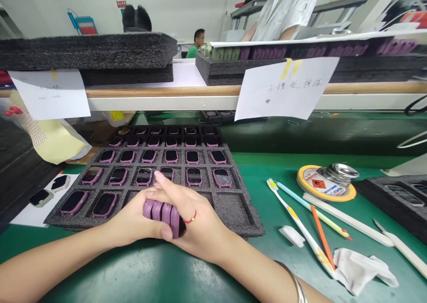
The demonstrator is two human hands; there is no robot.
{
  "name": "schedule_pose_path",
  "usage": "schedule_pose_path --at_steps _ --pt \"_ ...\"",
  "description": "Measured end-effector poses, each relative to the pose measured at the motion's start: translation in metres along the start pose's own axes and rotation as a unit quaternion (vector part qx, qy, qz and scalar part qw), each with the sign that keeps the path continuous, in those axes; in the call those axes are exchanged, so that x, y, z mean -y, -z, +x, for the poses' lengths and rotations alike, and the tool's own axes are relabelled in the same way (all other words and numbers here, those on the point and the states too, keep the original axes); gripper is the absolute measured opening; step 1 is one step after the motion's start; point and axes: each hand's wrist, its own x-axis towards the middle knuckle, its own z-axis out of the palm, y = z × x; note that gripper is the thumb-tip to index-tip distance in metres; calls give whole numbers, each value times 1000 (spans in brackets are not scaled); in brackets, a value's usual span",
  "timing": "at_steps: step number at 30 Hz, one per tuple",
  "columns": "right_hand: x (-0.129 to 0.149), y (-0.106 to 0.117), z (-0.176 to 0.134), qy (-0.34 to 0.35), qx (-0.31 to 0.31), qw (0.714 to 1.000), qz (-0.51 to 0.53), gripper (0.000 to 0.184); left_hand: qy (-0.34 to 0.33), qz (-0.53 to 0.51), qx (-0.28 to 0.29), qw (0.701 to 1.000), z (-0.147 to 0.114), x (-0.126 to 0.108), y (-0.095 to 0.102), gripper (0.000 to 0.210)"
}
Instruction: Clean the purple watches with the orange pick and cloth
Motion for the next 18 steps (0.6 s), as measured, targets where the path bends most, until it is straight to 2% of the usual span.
schedule_pose_path --at_steps 3,5,6,8,11,13,15,18 --pt "3 0 -2 35 21 998 -39 102 -7 63 -68 996 -3 -2 -5 45" --pt "7 1 -3 15 1 1000 -12 109 -28 118 -101 988 -8 -3 -6 49" --pt "8 1 -4 -13 -20 999 22 105 -45 147 -107 982 -10 -3 -6 48" --pt "9 0 -4 -92 -75 986 117 85 -81 198 -102 971 -14 -4 -4 45" --pt "4 -1 -2 -212 -109 932 272 66 -138 238 -88 957 -16 -4 -2 40" --pt "1 -1 -1 -274 -84 895 343 65 -161 244 -87 952 -16 -3 -2 40" --pt "-1 -1 0 -308 -44 872 378 67 -167 251 -94 949 -16 -2 -3 40" --pt "0 -2 1 -309 -13 873 378 74 -159 265 -99 946 -15 0 -4 41"
